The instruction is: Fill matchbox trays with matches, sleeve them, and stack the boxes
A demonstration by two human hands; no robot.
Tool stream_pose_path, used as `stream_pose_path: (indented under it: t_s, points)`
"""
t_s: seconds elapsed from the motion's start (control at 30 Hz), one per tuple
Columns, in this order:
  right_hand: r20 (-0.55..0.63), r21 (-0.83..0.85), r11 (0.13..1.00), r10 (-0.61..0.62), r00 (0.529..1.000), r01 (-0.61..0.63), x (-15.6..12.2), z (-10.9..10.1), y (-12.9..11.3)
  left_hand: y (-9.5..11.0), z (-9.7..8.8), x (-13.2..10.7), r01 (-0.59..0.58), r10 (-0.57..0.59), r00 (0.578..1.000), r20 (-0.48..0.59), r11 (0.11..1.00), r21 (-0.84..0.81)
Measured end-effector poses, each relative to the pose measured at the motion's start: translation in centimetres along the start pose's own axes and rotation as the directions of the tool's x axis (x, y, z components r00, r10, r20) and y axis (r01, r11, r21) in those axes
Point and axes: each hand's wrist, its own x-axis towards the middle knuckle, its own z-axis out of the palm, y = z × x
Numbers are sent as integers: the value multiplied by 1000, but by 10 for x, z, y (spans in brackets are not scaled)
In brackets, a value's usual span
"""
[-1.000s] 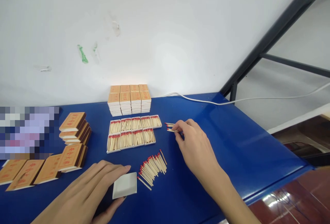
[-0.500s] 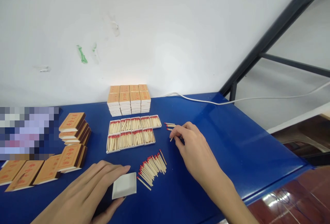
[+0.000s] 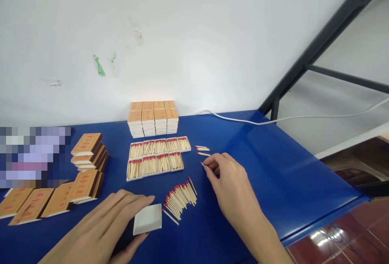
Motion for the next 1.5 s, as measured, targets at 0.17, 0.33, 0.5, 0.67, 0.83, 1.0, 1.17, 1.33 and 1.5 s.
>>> stream_pose_path:
  t_s: [0.17, 0.33, 0.5, 0.67, 0.83, 1.0, 1.17, 1.33, 1.5]
  points:
    - [123, 84, 996, -41, 992, 31, -18, -7, -16, -1, 2, -6, 44, -39, 996, 80, 997, -65]
    - [174, 110, 993, -70, 982, 52, -26, -6, -27, -1, -1, -4, 14, -13, 999, 51, 1000, -24]
    - [23, 1, 995, -104, 994, 104, -1, -6, -10, 2, -3, 2, -3, 2, 1000, 14, 999, 36]
    - [0, -45, 993, -109, 994, 109, 24, 0, 6, 2, -5, 2, -7, 6, 1000, 17, 999, 45]
    - [29, -56, 992, -108, 994, 109, 11, -2, 5, 2, -4, 3, -5, 5, 1000, 12, 999, 41]
    - [148, 3, 998, -64, 987, 64, -8, -8, -6, 1, -1, 0, 12, -12, 1000, 1, 1000, 9]
    - [210, 88, 996, -27, 977, 9, -17, -10, -20, -1, -1, -4, 32, -32, 999, -13, 999, -22]
    - [155, 104, 994, 21, 988, -38, -15, -13, -21, 3, 1, -1, 21, -21, 1000, -7, 1000, -2]
    - [123, 63, 998, 13, 992, -21, -13, -8, -20, 3, -1, 1, 8, -8, 1000, -6, 1000, 14]
